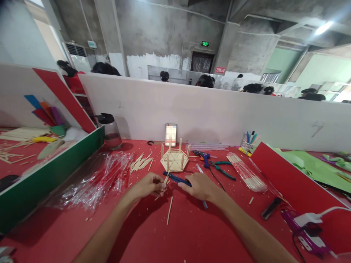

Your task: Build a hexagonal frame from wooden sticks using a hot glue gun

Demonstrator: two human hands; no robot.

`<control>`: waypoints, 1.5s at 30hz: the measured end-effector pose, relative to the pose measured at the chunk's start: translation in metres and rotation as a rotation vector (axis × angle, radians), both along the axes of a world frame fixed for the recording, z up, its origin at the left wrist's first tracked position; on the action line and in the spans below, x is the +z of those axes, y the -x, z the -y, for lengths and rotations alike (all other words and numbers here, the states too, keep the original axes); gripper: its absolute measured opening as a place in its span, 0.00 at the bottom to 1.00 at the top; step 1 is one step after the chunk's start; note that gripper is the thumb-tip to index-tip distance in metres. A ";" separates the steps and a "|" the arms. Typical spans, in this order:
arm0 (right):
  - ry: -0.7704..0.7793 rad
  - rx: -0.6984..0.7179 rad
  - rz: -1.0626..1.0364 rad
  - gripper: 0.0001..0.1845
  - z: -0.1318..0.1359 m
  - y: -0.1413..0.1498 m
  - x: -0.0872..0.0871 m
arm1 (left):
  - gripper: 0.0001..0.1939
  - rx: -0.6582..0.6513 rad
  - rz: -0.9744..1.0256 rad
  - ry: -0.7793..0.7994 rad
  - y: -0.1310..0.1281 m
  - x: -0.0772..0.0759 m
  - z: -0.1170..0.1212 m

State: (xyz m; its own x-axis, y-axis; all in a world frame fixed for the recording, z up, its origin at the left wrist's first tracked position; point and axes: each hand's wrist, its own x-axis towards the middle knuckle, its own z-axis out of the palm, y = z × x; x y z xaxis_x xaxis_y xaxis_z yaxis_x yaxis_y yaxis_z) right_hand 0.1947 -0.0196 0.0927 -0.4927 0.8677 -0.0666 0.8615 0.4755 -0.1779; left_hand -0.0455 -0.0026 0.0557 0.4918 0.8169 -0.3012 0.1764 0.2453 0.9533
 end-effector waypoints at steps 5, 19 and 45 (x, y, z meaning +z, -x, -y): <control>-0.019 0.018 0.023 0.30 -0.004 0.001 -0.006 | 0.18 -0.006 -0.024 -0.014 0.003 -0.001 -0.001; -0.050 -0.016 -0.026 0.30 -0.007 0.021 -0.015 | 0.13 0.042 -0.185 -0.132 0.019 0.007 -0.006; -0.029 0.001 0.017 0.30 -0.014 0.038 -0.014 | 0.09 0.015 -0.325 -0.260 0.030 0.002 -0.013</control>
State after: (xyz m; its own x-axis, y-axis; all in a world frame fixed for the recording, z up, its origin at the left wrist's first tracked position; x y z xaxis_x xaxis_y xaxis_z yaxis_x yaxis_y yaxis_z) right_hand 0.1567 -0.0057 0.0788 -0.4923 0.8690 -0.0496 0.8640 0.4810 -0.1490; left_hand -0.0754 0.0107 0.0575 0.3928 0.8925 -0.2218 0.4766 0.0086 0.8791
